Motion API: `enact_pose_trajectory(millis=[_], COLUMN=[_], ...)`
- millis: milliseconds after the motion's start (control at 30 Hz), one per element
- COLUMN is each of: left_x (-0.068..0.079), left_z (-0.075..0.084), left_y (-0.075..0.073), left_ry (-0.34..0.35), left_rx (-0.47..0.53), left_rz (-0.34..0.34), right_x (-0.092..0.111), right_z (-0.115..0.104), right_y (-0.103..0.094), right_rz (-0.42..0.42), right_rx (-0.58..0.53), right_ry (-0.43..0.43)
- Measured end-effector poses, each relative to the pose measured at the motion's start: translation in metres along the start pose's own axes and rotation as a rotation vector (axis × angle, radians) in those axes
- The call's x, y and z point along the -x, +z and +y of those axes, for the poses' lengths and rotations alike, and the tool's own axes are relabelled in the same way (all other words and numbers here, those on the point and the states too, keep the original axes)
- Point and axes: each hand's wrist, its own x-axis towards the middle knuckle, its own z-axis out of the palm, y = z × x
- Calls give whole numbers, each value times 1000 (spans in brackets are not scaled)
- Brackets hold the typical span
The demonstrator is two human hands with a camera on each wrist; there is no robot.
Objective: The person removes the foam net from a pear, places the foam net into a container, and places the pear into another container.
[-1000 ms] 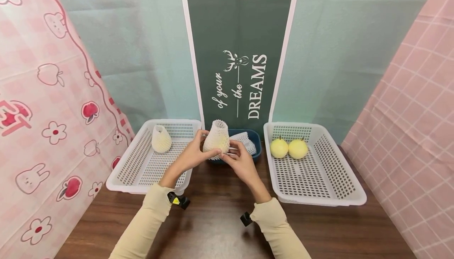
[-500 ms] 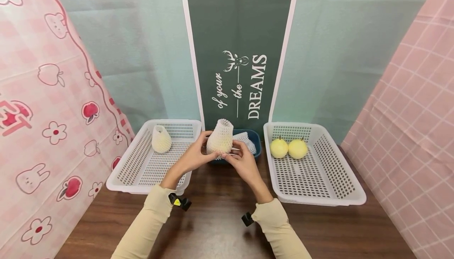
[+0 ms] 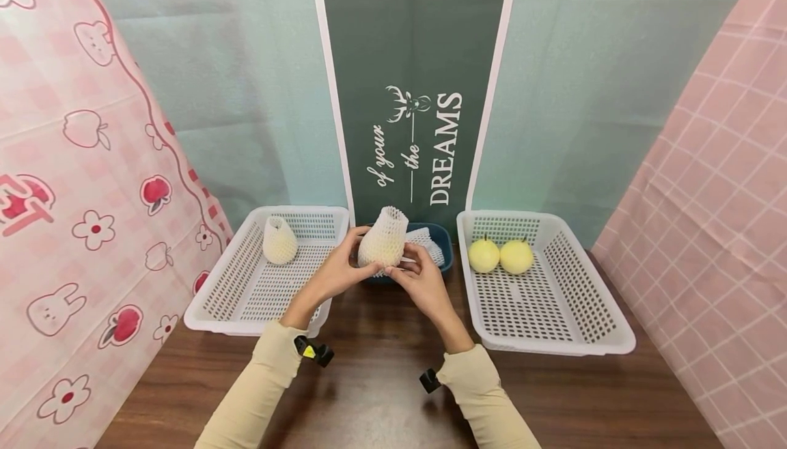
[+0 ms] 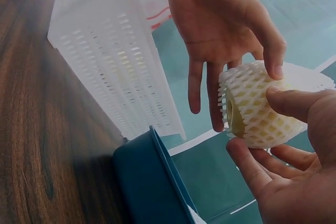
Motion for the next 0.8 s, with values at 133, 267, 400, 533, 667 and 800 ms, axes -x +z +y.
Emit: enact_pose_trajectory(millis=[133, 267, 400, 533, 667, 800], left_x=[0, -1, -1, -1, 0, 0], left_z=[0, 0, 0, -2, -3, -4], left_y=[2, 3, 4, 5, 6, 7], left_ry=[11, 31, 42, 42, 35, 31], left_rx=[26, 31, 21, 16, 8, 3], left_rz=[11, 16, 23, 21, 21, 22], right_x=[0, 0, 0, 0, 1, 2], right_z=[1, 1, 2, 5, 7, 9], right_y=[1, 2, 4, 7, 8, 8], right_rz=[3, -6, -17, -19, -19, -15], right_rx=[0, -8, 2, 18, 25, 53], right_ry=[-3, -22, -32, -24, -14, -18])
